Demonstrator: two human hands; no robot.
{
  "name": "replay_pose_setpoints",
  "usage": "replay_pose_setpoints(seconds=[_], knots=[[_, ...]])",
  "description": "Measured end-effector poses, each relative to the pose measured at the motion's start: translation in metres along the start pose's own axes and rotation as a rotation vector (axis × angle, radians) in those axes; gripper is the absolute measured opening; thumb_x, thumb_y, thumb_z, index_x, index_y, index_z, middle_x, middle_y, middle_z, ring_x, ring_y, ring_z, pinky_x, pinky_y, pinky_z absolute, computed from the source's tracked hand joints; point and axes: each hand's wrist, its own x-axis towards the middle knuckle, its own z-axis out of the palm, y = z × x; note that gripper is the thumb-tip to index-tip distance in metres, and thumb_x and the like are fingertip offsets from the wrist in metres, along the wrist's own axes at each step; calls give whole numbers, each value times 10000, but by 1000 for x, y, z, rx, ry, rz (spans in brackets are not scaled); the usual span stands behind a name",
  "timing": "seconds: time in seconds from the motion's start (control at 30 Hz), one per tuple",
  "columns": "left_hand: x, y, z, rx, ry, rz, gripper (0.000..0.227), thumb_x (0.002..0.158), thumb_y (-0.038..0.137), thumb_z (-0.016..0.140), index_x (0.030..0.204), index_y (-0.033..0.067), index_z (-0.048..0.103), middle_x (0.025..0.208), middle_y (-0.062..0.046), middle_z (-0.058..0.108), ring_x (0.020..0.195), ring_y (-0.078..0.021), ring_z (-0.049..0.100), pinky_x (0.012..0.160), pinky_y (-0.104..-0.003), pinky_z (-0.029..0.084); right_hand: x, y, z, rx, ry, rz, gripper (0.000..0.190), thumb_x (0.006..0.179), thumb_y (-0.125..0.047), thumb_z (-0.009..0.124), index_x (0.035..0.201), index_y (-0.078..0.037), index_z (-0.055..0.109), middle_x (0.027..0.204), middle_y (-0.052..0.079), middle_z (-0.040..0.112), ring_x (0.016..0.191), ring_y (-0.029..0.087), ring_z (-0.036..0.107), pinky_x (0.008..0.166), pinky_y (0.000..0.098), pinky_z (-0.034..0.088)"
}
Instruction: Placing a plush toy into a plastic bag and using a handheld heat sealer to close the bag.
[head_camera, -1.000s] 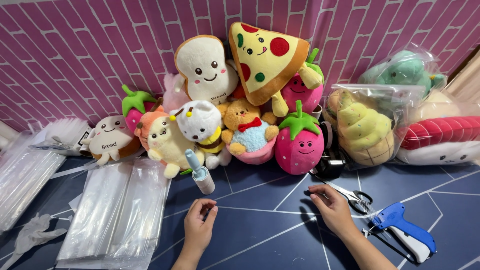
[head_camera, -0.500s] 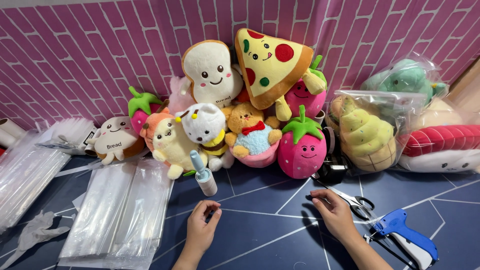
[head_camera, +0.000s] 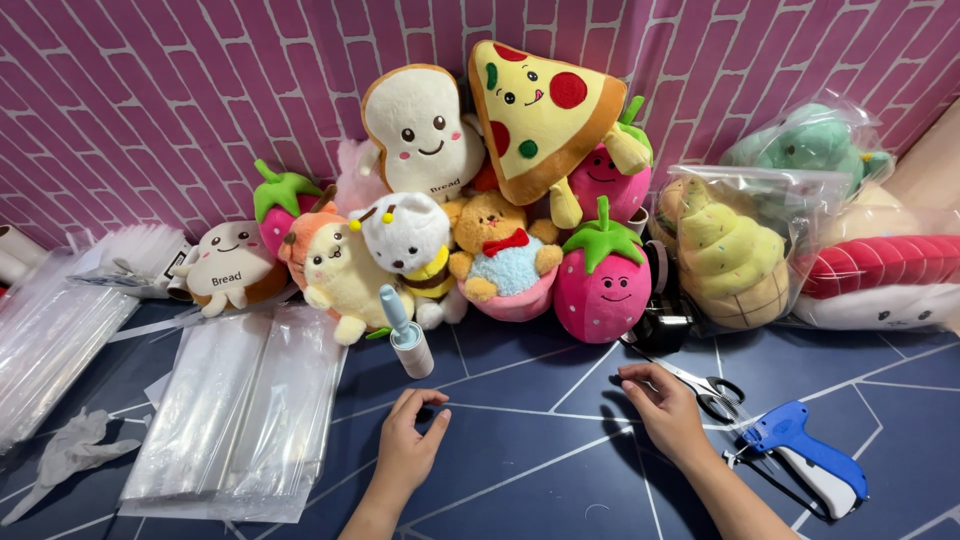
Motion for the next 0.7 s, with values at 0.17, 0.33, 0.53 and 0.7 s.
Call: replay_pose_setpoints(seconds=[0.17,0.33,0.53,0.7], knots=[[-4,10,4,155,-139,-21,270,871,269,698,1139,243,715,1171,47,627,1154,-141,612,632,-267,568,-1,-1,2,-7,9,-2,154,933,-111,673,1028,-21,753,1071,82,775,1066,152,712,1032,283,576],[-3,8,9,163,-142,-29,272,877,289,683,1144,252,718,1212,36,627,1190,-151,602,628,-265,591,-2,-11,3,-9,29,24,138,932,-109,684,1020,-29,754,1062,71,774,1050,141,713,1038,271,570],[10,22,36,220,-214,77,362,888,267,696,1245,205,702,1314,14,653,1400,-274,474,1135,-449,385,0,-12,2,7,55,33,144,933,-114,671,1031,-52,756,1017,64,779,977,137,723,946,263,575],[32,58,83,-40,-238,205,462,890,222,695,1337,141,611,1276,-64,633,1207,-220,626,1072,-348,479,-2,-6,5,17,43,15,110,924,-115,687,992,-56,751,997,60,784,956,125,736,947,247,583]])
